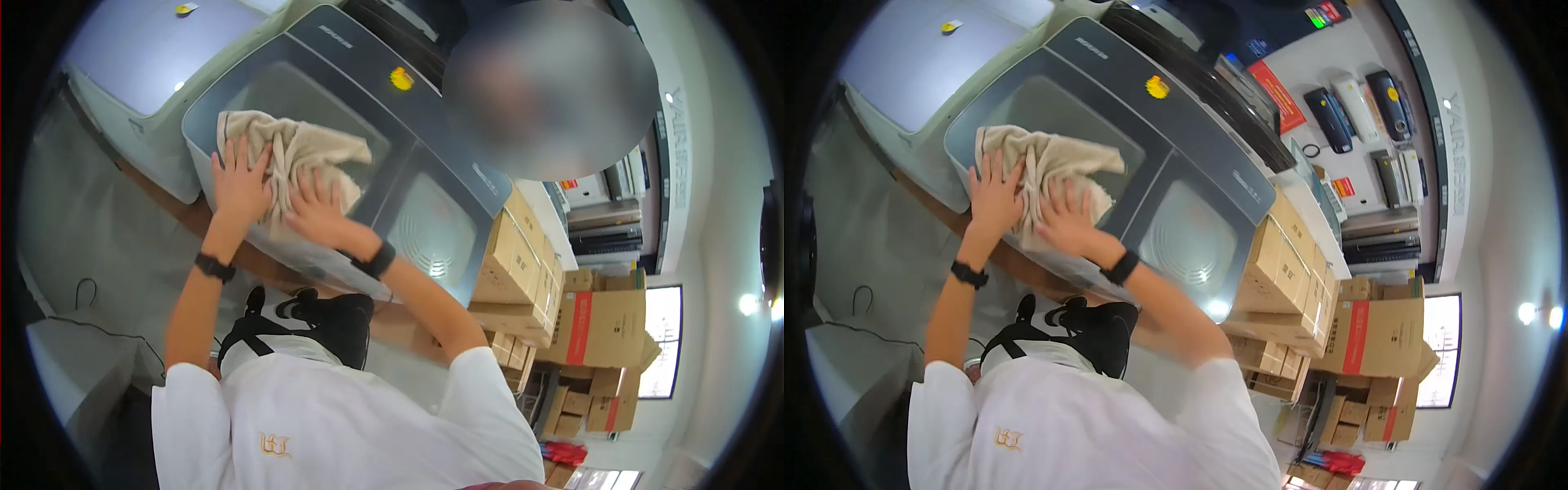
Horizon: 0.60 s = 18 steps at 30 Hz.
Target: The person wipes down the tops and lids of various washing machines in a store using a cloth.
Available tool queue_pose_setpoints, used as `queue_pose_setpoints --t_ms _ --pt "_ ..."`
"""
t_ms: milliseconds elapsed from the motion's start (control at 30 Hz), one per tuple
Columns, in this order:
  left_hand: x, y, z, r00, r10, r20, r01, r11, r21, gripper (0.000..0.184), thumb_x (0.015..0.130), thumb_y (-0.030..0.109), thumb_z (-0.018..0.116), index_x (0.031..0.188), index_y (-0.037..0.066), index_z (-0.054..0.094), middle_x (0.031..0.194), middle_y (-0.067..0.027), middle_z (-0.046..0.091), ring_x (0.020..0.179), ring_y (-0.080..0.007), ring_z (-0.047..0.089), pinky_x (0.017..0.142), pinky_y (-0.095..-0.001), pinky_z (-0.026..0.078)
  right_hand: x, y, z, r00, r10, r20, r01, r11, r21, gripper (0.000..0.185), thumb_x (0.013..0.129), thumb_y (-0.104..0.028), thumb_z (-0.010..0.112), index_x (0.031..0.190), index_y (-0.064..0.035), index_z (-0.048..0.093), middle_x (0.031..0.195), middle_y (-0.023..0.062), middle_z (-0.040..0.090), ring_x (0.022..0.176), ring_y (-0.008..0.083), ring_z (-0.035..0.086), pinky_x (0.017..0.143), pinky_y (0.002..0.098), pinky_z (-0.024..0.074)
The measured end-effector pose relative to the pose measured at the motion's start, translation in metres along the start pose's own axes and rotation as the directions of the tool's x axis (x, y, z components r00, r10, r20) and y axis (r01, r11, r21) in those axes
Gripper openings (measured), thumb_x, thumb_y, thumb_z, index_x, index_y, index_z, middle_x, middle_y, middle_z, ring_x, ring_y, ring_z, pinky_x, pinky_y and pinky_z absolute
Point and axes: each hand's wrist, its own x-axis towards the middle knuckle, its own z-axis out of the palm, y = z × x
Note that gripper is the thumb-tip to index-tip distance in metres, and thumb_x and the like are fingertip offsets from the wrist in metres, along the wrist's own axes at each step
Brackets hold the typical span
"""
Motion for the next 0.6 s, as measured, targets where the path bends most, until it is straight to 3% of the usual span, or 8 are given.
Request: queue_pose_setpoints --t_ms 100,200,267,300,367,433,533,600 --pt "-0.042 -0.025 -0.003 0.997 -0.007 -0.071 0.002 0.997 -0.075 0.073 0.099 0.044 0.062 0.166 0.030 0.038 0.175 -0.0138 0.026 0.160 -0.0375 0.025 0.127 -0.0645 0.019 -0.028 -0.002 0.005 0.987 -0.162 -0.022 0.163 0.977 0.135 0.067 0.110 -0.045 0.041 0.170 -0.0191 0.025 0.177 0.0234 0.009 0.159 0.0596 0.000 0.123 0.0746 0.0085" --pt "-0.031 -0.046 -0.013 0.999 -0.002 -0.034 -0.001 0.996 -0.092 0.068 0.102 0.042 0.058 0.166 0.029 0.039 0.174 -0.0111 0.028 0.160 -0.0335 0.026 0.127 -0.0615 0.021 -0.013 0.043 -0.007 0.978 -0.207 0.016 0.207 0.972 -0.107 0.065 0.110 -0.045 0.043 0.170 -0.0274 0.026 0.177 0.0226 0.011 0.158 0.0599 0.008 0.122 0.0751 0.0106" --pt "0.003 -0.056 -0.015 0.999 -0.044 0.028 0.045 0.999 -0.019 0.064 0.105 0.039 0.054 0.166 0.029 0.038 0.174 -0.0102 0.028 0.160 -0.0321 0.026 0.128 -0.0624 0.020 0.037 0.078 -0.004 0.996 -0.082 -0.045 0.074 0.984 -0.162 0.063 0.109 -0.043 0.045 0.169 -0.0329 0.028 0.176 0.0232 0.011 0.156 0.0610 0.014 0.121 0.0765 0.0110" --pt "0.022 -0.065 -0.016 0.997 -0.071 0.025 0.071 0.997 -0.001 0.063 0.106 0.039 0.052 0.166 0.030 0.036 0.175 -0.0101 0.028 0.161 -0.0316 0.025 0.128 -0.0625 0.019 0.069 0.097 -0.011 0.993 -0.116 -0.009 0.102 0.902 -0.419 0.065 0.107 -0.040 0.049 0.168 -0.0324 0.029 0.176 0.0239 0.013 0.156 0.0607 0.015 0.120 0.0776 0.0127" --pt "0.055 -0.078 -0.014 0.992 -0.128 0.020 0.128 0.992 0.017 0.062 0.107 0.038 0.050 0.167 0.030 0.034 0.175 -0.0103 0.028 0.161 -0.0312 0.024 0.128 -0.0627 0.018 0.102 0.097 -0.021 0.994 -0.042 -0.098 -0.004 0.904 -0.428 0.068 0.103 -0.036 0.055 0.167 -0.0307 0.033 0.174 0.0248 0.017 0.156 0.0600 0.017 0.119 0.0791 0.0159" --pt "0.070 -0.085 -0.012 0.979 -0.204 0.020 0.203 0.979 0.015 0.063 0.107 0.037 0.049 0.167 0.031 0.032 0.175 -0.0106 0.028 0.161 -0.0312 0.023 0.129 -0.0629 0.017 0.127 0.057 -0.034 0.947 0.227 -0.229 -0.207 0.972 0.110 0.070 0.099 -0.034 0.060 0.165 -0.0284 0.038 0.173 0.0251 0.022 0.156 0.0588 0.020 0.117 0.0799 0.0191" --pt "0.047 -0.070 -0.009 0.975 -0.220 -0.034 0.222 0.974 0.055 0.061 0.107 0.035 0.049 0.167 0.032 0.035 0.175 -0.0107 0.028 0.161 -0.0320 0.026 0.129 -0.0623 0.016 0.115 0.023 0.008 0.942 -0.168 -0.290 0.088 0.959 -0.271 0.077 0.093 -0.033 0.067 0.164 -0.0243 0.039 0.173 0.0241 0.023 0.156 0.0566 0.020 0.118 0.0793 0.0162" --pt "0.011 -0.059 -0.004 0.976 -0.209 -0.068 0.211 0.977 0.027 0.060 0.107 0.037 0.049 0.166 0.032 0.037 0.174 -0.0108 0.029 0.159 -0.0325 0.029 0.129 -0.0616 0.017 0.056 -0.021 0.003 0.915 -0.315 -0.254 0.273 0.944 -0.186 0.081 0.092 -0.032 0.069 0.165 -0.0215 0.037 0.174 0.0227 0.021 0.157 0.0560 0.019 0.119 0.0773 0.0159"
